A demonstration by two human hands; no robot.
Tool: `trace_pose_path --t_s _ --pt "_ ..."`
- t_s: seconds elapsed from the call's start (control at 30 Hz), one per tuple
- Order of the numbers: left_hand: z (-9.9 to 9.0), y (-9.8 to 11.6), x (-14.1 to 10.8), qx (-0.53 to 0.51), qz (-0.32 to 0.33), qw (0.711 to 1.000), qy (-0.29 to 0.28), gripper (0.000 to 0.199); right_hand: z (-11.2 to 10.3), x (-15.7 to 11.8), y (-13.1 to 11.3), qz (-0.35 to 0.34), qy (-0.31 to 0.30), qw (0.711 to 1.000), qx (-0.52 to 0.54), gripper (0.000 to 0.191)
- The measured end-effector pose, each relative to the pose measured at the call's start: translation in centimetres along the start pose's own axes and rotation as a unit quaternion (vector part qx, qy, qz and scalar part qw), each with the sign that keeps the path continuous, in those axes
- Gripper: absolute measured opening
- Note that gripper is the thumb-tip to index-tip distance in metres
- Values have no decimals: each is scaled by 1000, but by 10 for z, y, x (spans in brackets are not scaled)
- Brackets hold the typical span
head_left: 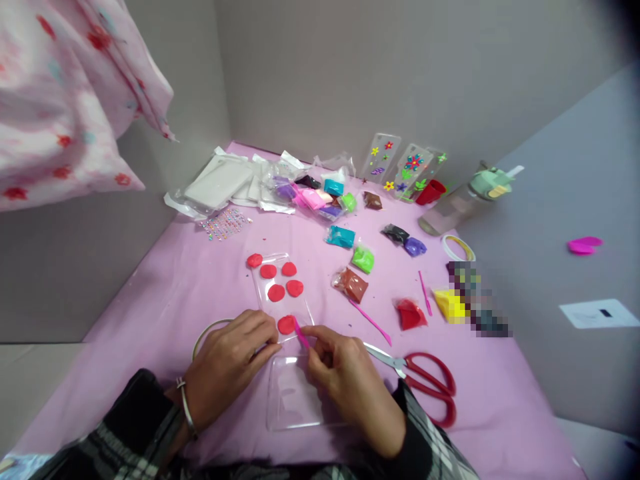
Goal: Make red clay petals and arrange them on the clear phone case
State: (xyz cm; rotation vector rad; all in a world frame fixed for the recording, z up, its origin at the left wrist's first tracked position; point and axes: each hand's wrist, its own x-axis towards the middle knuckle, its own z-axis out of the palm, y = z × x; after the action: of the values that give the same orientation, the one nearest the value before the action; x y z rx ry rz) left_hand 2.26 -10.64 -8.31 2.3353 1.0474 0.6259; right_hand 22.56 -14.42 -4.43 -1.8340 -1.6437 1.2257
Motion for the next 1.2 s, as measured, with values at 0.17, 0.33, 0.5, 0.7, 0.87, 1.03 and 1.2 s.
trace_pose_path --t_s 0.17,0.33,0.5,0.7,0.87,1.03,1.2 --pt "1 -1 0 -4 2 1000 4 12 4 1 6 -2 4 1000 21 37" --pt "0 -1 0 -13 6 1000 7 12 3 2 7 -5 3 1000 21 36" --pt "-1 -1 1 -11 6 1000 6 11 -3 -2 6 -26 14 999 -38 39" --pt "0 -1 1 -14 2 1000 1 12 0 -1 4 -24 10 999 -39 33" --pt "0 -2 0 -13 3 1000 -1 12 4 3 8 11 -1 999 53 33" --pt "0 -2 0 -13 5 1000 4 12 -1 -6 13 29 -10 997 74 33" --pt "0 -1 0 -14 4 1000 11 12 -3 -13 8 18 -23 999 22 33"
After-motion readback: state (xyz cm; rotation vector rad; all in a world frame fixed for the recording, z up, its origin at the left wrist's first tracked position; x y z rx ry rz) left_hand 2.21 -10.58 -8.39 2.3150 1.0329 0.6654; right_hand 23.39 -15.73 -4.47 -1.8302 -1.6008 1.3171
